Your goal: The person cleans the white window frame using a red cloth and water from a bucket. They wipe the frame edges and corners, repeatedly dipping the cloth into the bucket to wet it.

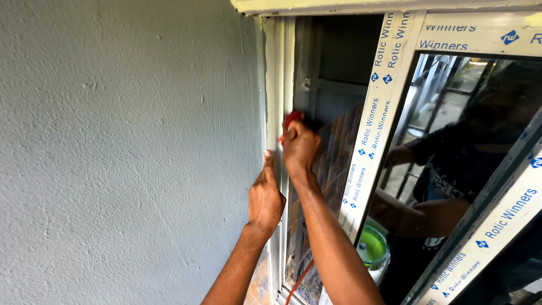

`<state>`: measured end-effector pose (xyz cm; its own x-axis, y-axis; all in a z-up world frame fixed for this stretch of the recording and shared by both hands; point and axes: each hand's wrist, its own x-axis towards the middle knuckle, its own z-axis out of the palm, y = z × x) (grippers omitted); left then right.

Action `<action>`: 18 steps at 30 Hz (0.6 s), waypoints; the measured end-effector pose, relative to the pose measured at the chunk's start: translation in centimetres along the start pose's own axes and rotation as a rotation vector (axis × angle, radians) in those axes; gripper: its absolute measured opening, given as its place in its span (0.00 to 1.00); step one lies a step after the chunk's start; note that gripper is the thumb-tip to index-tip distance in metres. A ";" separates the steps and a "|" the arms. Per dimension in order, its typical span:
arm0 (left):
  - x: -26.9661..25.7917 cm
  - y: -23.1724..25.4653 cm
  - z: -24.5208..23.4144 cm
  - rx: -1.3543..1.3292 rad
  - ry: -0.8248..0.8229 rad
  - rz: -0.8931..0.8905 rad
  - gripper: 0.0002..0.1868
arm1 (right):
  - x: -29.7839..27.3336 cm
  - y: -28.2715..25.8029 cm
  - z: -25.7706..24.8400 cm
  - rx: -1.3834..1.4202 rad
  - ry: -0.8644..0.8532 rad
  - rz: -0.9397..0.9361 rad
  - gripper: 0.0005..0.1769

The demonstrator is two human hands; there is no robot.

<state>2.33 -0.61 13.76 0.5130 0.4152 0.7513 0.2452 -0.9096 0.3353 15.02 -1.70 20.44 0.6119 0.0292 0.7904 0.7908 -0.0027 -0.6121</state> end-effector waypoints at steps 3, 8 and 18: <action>0.0 -0.2 -0.5 -0.003 -0.038 -0.034 0.51 | 4.2 -5.3 -0.1 0.343 0.194 -0.228 0.07; 0.0 -0.7 -0.4 -0.034 0.031 0.045 0.51 | 11.2 -12.5 3.1 -0.034 0.295 -0.455 0.11; 0.0 -0.5 -0.2 -0.048 -0.007 0.024 0.50 | 10.6 -11.6 3.1 -0.124 0.229 -0.531 0.14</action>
<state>2.02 -0.20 13.68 0.5244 0.3932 0.7552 0.1929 -0.9188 0.3444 12.27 1.76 35.85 0.1091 -0.1578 0.9814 0.9771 -0.1644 -0.1350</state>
